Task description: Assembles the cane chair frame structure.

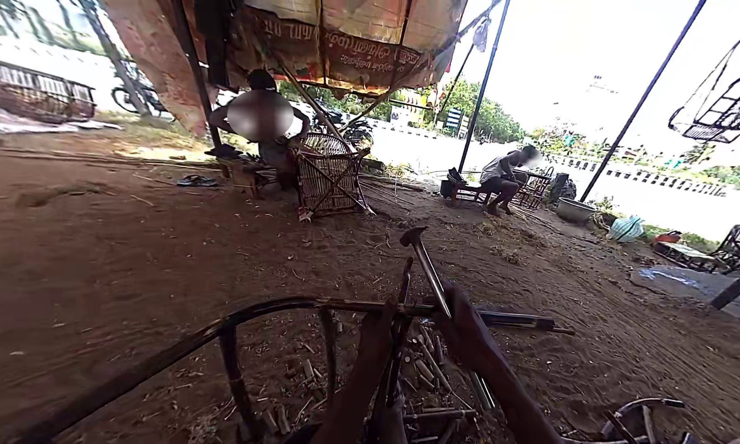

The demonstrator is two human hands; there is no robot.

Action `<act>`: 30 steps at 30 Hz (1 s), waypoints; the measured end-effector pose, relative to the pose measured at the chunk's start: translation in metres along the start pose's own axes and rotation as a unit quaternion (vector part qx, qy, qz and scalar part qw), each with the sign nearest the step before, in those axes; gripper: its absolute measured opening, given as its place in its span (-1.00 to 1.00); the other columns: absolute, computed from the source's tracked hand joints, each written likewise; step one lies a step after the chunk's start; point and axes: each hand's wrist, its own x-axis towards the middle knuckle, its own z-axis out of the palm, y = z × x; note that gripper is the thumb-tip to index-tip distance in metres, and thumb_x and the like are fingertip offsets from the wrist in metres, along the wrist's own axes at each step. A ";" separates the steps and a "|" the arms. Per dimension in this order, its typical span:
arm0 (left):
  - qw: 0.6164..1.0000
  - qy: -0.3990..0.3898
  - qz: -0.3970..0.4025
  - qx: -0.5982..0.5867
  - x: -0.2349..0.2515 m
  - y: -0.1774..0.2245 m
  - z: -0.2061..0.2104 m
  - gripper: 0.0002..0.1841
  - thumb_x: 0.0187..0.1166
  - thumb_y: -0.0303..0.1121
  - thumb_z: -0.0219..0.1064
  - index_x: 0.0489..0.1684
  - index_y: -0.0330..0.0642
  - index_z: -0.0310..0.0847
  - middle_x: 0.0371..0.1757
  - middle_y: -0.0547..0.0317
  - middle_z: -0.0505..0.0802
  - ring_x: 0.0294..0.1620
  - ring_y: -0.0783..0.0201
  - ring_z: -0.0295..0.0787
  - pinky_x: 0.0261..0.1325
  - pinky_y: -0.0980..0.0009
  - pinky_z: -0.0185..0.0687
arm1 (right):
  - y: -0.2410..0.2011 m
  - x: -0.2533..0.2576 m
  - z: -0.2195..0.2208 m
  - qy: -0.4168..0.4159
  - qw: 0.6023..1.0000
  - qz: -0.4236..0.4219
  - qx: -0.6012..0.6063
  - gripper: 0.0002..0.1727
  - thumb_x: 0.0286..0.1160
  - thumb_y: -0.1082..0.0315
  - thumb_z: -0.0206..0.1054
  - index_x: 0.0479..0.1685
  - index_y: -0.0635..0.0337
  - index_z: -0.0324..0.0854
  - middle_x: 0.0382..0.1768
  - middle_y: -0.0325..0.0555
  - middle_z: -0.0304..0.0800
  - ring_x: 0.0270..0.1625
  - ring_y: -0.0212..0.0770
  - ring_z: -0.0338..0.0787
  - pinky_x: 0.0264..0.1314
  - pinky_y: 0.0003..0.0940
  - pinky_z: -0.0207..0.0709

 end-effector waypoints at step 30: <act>1.000 -0.011 -0.002 0.015 -0.007 -0.001 -0.003 -0.38 0.77 0.20 0.04 -0.14 -0.26 0.67 -0.71 -0.07 0.64 -0.84 0.15 0.53 -0.79 0.31 0.52 | 0.020 -0.138 -0.016 -0.088 0.978 0.144 0.123 -0.42 0.81 -0.21 -0.11 -0.25 0.06 0.58 -0.63 -0.23 0.43 -0.67 -0.26 0.43 -0.62 -0.25 0.38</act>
